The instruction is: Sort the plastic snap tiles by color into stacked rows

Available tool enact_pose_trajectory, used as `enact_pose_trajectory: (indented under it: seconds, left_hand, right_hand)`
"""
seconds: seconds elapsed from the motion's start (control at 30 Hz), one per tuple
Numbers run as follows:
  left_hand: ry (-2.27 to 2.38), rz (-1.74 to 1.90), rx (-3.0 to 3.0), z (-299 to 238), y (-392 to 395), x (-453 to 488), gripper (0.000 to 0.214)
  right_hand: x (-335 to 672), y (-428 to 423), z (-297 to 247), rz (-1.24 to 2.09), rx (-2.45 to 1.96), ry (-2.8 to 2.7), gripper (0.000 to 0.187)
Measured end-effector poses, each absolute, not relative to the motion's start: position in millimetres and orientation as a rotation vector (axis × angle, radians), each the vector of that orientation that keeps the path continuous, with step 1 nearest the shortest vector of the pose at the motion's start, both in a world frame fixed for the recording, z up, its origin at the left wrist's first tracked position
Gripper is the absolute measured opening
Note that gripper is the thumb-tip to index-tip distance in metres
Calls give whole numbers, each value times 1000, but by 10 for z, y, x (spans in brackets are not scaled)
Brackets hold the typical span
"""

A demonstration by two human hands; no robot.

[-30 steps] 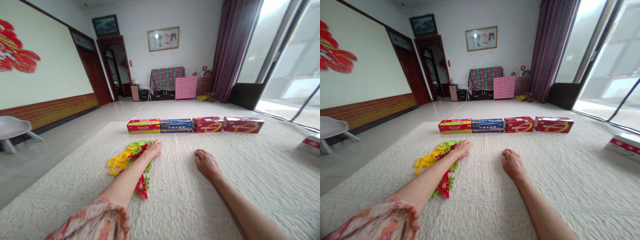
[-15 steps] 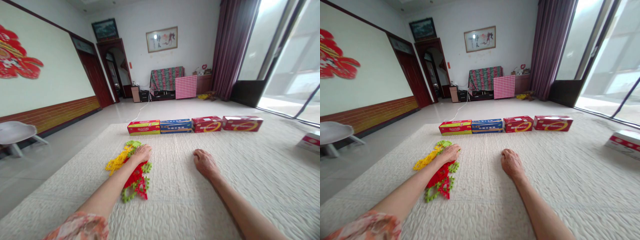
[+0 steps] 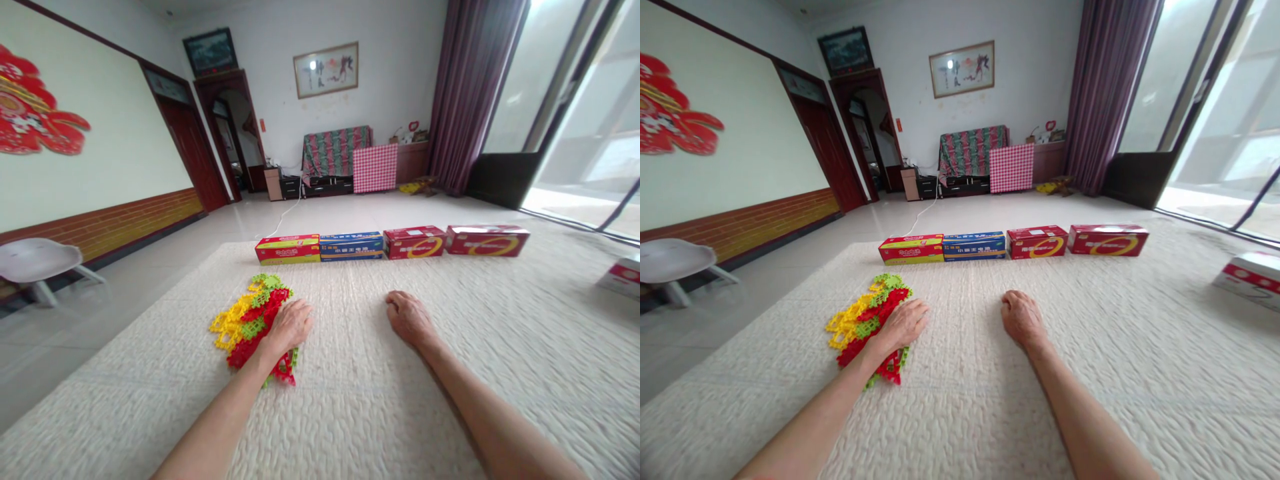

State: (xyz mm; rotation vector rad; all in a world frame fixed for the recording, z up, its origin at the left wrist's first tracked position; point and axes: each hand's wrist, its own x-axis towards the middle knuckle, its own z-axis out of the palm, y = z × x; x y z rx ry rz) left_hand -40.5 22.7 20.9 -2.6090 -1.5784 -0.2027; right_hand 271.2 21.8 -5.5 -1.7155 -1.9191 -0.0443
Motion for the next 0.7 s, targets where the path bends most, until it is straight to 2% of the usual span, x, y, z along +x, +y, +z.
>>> enact_pose_trajectory:
  seconds: [0.53,0.7]
  left_hand:
    - [-1654,-196,-2593,208,255,-640,36]
    - [-1722,-226,-2566,241,317,-704,33]
  right_hand:
    - [2784,218,-132,9,-1570,-1920,23]
    - [2823,176,-149,46,-1496,-1911,23]
